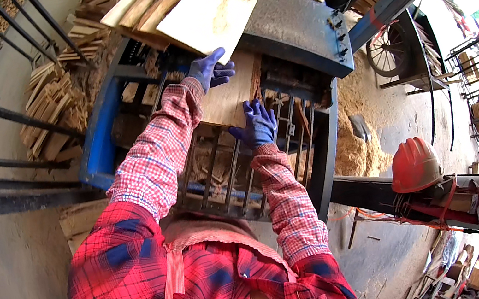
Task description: The person feeds wooden planks into a planer machine to smooth their surfaces, then stacks the processed wood. They also use a shovel to clear sawdust from the floor and remove a face mask during the task.
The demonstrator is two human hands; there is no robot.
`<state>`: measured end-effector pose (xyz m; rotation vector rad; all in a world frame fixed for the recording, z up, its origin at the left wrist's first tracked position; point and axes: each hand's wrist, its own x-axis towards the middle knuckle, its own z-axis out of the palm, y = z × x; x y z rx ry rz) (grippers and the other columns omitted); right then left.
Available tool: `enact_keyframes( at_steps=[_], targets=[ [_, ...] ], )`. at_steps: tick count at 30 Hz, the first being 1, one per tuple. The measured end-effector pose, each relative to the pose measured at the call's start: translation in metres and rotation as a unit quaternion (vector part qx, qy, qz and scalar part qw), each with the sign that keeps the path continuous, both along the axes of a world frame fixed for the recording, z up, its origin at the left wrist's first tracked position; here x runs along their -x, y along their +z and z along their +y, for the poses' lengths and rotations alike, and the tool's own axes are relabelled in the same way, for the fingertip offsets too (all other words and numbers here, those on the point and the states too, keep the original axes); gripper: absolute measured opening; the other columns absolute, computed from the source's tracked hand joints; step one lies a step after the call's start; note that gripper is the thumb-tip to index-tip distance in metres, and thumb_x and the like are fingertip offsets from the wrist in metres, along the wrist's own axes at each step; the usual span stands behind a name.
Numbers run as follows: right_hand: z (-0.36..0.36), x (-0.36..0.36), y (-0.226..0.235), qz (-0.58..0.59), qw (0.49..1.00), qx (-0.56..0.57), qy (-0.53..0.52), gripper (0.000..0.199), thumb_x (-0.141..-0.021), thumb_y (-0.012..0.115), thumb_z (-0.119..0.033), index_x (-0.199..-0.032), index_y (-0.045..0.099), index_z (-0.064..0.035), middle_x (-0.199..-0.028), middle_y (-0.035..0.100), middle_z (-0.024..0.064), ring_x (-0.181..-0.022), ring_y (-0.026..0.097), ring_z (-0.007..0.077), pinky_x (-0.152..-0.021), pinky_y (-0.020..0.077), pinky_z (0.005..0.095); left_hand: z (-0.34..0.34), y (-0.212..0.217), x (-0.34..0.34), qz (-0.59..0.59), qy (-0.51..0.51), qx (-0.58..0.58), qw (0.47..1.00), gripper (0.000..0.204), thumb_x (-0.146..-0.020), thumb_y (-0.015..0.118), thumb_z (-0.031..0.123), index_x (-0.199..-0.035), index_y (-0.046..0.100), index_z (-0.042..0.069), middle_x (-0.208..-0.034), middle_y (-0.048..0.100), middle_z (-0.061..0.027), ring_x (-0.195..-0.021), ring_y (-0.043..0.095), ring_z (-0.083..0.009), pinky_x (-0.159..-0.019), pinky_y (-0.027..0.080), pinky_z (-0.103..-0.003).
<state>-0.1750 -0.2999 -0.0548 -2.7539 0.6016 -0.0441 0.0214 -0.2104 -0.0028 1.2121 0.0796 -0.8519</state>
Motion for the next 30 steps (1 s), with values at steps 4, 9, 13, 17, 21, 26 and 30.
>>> enact_keyframes(
  at_steps=[4,9,13,17,21,26,30],
  targets=[
    [-0.051,-0.047,-0.011,-0.064,0.957,-0.280,-0.024,0.080,-0.074,0.070,-0.048,-0.135,0.043,-0.0044,-0.143,0.041,0.0180,-0.132,0.040,0.0264,-0.105,0.0350,0.0370,-0.011,0.009,-0.001,-0.193,0.029,-0.155,0.968,0.040,-0.081,0.067,0.038,-0.094,0.065,0.000,-0.076,0.069,-0.0132,-0.060,0.068,-0.0180,-0.048,0.052,-0.027],
    [-0.067,-0.031,0.111,-0.299,0.459,-0.833,-0.072,0.070,-0.086,0.054,-0.056,-0.126,0.051,0.0018,-0.116,0.061,0.0194,-0.102,0.061,0.0331,-0.090,0.0496,0.0428,0.030,0.044,0.044,-0.672,-0.058,-0.399,0.621,0.023,-0.077,0.067,0.028,-0.081,0.060,0.007,-0.081,0.064,-0.0170,-0.079,0.065,-0.0338,-0.069,0.052,-0.045],
    [-0.114,0.021,0.047,-0.350,0.622,-0.696,-0.078,0.045,-0.083,0.067,-0.021,-0.117,0.054,0.0057,-0.106,0.064,0.0127,-0.097,0.062,0.0237,-0.087,0.0491,0.0367,0.035,0.053,0.096,-0.705,-0.236,-0.421,0.519,0.017,-0.078,0.064,0.016,-0.090,0.061,0.004,-0.089,0.063,-0.0166,-0.081,0.065,-0.0334,-0.073,0.054,-0.041],
    [-0.077,0.077,0.032,-0.330,0.629,-0.700,-0.076,0.035,-0.086,0.064,-0.016,-0.115,0.057,0.0026,-0.104,0.063,0.0058,-0.091,0.061,0.0172,-0.086,0.0478,0.0316,0.065,0.006,0.080,-0.631,-0.049,-0.124,0.764,0.029,-0.083,0.062,0.012,-0.109,0.061,0.000,-0.098,0.068,-0.0137,-0.084,0.066,-0.0227,-0.078,0.052,-0.032],
    [-0.005,0.157,0.007,-0.283,0.680,-0.667,-0.113,0.031,-0.089,0.062,-0.018,-0.116,0.055,-0.0026,-0.101,0.063,0.0033,-0.088,0.060,0.0141,-0.083,0.0474,0.0302,0.083,-0.066,0.148,-0.433,-0.065,-0.203,0.876,0.064,-0.080,0.063,0.044,-0.126,0.050,0.002,-0.113,0.062,-0.0220,-0.105,0.061,-0.0299,-0.089,0.048,-0.036],
    [0.105,0.223,-0.005,-0.255,0.656,-0.683,-0.195,0.031,-0.091,0.060,-0.019,-0.117,0.055,-0.0034,-0.105,0.061,0.0010,-0.096,0.056,0.0122,-0.090,0.0425,0.0284,0.152,-0.101,0.242,-0.389,0.063,-0.239,0.888,0.068,-0.076,0.073,0.043,-0.128,0.053,0.005,-0.113,0.064,-0.0196,-0.104,0.062,-0.0241,-0.090,0.048,-0.034],
    [0.127,0.212,0.032,-0.218,0.636,-0.732,-0.105,0.045,-0.085,0.065,-0.018,-0.122,0.050,0.0011,-0.106,0.062,0.0076,-0.095,0.057,0.0155,-0.087,0.0460,0.0324,0.198,-0.098,0.249,-0.291,0.103,-0.221,0.925,0.058,-0.080,0.073,0.035,-0.124,0.056,0.001,-0.113,0.065,-0.0145,-0.099,0.061,-0.0184,-0.088,0.048,-0.031]
  ],
)
